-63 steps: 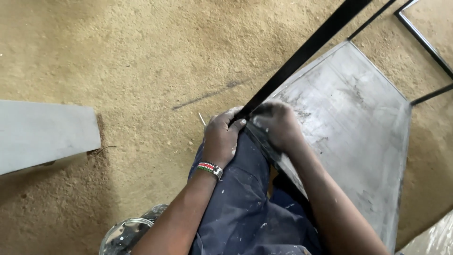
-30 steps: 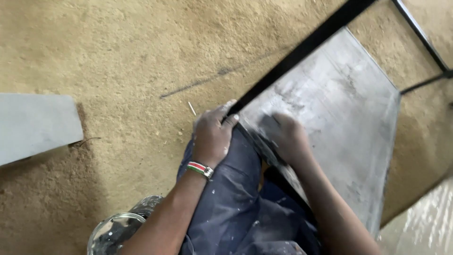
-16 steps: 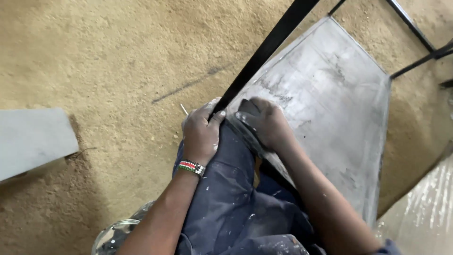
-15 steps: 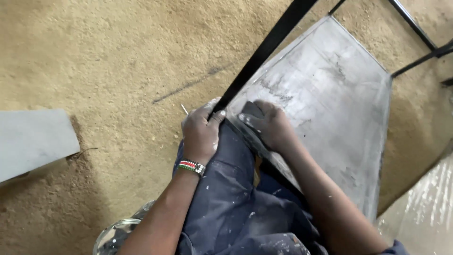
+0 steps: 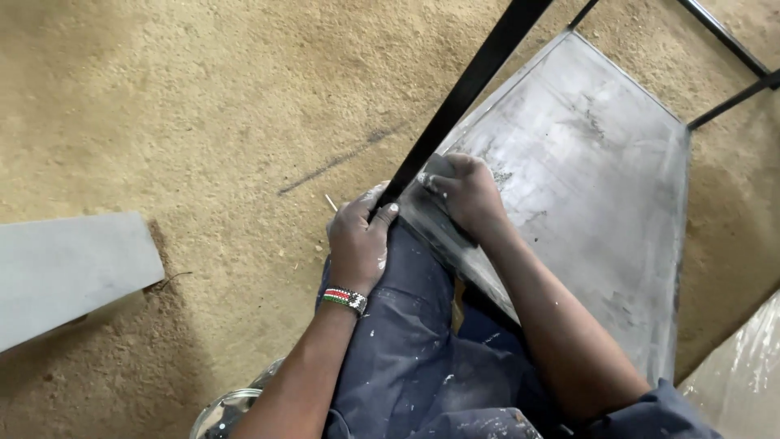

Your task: Sanding the surface of a metal furniture panel using a sanding block.

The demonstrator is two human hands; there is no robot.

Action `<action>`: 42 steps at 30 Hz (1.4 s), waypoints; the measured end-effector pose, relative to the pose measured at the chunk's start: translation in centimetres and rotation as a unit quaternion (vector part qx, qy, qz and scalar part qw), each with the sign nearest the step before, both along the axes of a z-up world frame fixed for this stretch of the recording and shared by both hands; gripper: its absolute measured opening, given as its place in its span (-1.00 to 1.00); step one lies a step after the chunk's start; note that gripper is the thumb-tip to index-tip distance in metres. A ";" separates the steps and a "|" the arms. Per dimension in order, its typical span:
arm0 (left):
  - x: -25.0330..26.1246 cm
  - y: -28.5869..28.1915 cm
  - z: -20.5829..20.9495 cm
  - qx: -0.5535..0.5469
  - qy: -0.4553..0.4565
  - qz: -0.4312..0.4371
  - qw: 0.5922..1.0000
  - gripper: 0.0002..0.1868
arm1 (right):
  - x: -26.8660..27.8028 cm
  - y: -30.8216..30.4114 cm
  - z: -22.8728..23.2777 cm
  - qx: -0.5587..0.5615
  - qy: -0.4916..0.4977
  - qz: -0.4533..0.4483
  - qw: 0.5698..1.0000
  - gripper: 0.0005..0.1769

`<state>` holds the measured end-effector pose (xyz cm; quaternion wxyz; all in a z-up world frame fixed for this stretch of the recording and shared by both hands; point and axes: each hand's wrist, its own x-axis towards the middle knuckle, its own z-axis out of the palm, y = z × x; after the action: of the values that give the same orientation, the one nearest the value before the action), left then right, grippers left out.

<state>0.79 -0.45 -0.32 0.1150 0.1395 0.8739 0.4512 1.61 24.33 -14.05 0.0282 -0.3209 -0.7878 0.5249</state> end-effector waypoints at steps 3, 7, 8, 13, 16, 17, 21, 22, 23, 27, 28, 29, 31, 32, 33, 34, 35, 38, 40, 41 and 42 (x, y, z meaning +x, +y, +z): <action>-0.1 0.3 -0.2 0.008 -0.013 0.006 1.000 -0.61 | 3.9 -5.8 13.8 0.006 -0.079 0.046 0.996 -0.54; 0.2 -0.1 -0.2 0.005 -0.005 0.003 1.000 -0.59 | 3.4 -3.2 9.0 0.066 -0.056 0.007 0.996 -0.64; 0.0 -0.1 -0.7 0.005 -0.015 0.006 1.000 -0.59 | 3.5 -4.3 9.7 0.062 -0.054 0.039 0.996 -0.62; 0.7 0.3 0.8 0.003 -0.026 0.007 1.000 -0.57 | 4.7 -2.3 6.2 0.052 -0.017 0.035 0.998 -0.70; -0.6 0.5 0.6 -0.003 -0.020 0.006 1.000 -0.55 | 3.7 -2.8 7.2 -0.025 0.103 0.075 0.992 -0.65; -1.1 0.5 0.1 -0.003 -0.012 0.006 1.000 -0.55 | 3.7 -3.3 9.2 0.012 0.081 0.107 0.991 -0.62; 0.0 0.6 1.5 -0.023 -0.006 0.002 1.000 -0.54 | 8.8 -3.1 12.7 0.080 0.016 0.169 0.982 -0.46; 0.2 0.5 1.5 -0.022 -0.006 0.001 1.000 -0.54 | 11.6 -2.7 13.2 0.081 0.016 0.169 0.982 -0.46; 0.3 0.4 1.4 -0.021 -0.011 -0.003 1.000 -0.55 | 14.3 -2.2 13.8 0.086 -0.045 0.158 0.983 -0.47; 0.6 0.4 0.9 -0.019 0.004 -0.011 1.000 -0.56 | 16.4 -2.0 11.3 0.120 -0.104 0.119 0.980 -0.28; 0.4 0.2 0.6 -0.017 0.004 -0.013 1.000 -0.56 | 13.3 -2.9 10.7 0.122 -0.105 0.117 0.980 -0.28; 0.2 -0.1 0.4 -0.021 0.010 -0.009 1.000 -0.57 | 10.2 -3.7 10.3 0.100 -0.115 0.096 0.984 -0.27; 0.4 0.2 -0.4 -0.022 0.014 -0.004 1.000 -0.59 | 8.1 -3.6 10.0 0.080 -0.127 0.076 0.986 -0.24; 0.2 -0.1 -1.2 -0.035 0.020 -0.004 0.999 -0.58 | 8.3 -3.4 9.8 0.092 -0.092 0.103 0.986 -0.33; -0.3 -0.3 -1.9 -0.047 0.026 -0.003 0.999 -0.58 | 8.4 -3.2 9.6 0.103 -0.057 0.128 0.985 -0.41; 0.0 -0.4 -1.5 -0.048 0.027 -0.004 0.998 -0.58 | 11.7 -3.0 10.8 0.103 -0.055 0.127 0.985 -0.41; 0.1 -0.3 -1.1 -0.056 0.028 -0.008 0.998 -0.58 | 14.9 -2.7 12.1 0.102 -0.063 0.136 0.983 -0.43; 0.3 0.1 -1.2 -0.056 0.032 -0.012 0.998 -0.58 | 17.5 -2.6 13.3 0.120 -0.079 0.135 0.980 -0.51; 0.3 0.1 -1.2 -0.055 0.027 -0.013 0.998 -0.57 | 13.8 -3.6 12.2 0.133 -0.094 0.125 0.979 -0.56; 0.0 0.1 -1.1 -0.046 0.037 -0.010 0.998 -0.58 | 10.2 -4.3 10.9 0.120 -0.042 0.121 0.984 -0.50; -0.7 0.5 -0.9 -0.032 0.051 -0.008 0.998 -0.59 | 6.2 -4.6 9.8 0.112 0.012 0.114 0.987 -0.44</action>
<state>0.09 0.00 -1.27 0.0784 0.1656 0.8913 0.4147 7.86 19.72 -4.22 0.0137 -0.2176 -0.8724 0.4374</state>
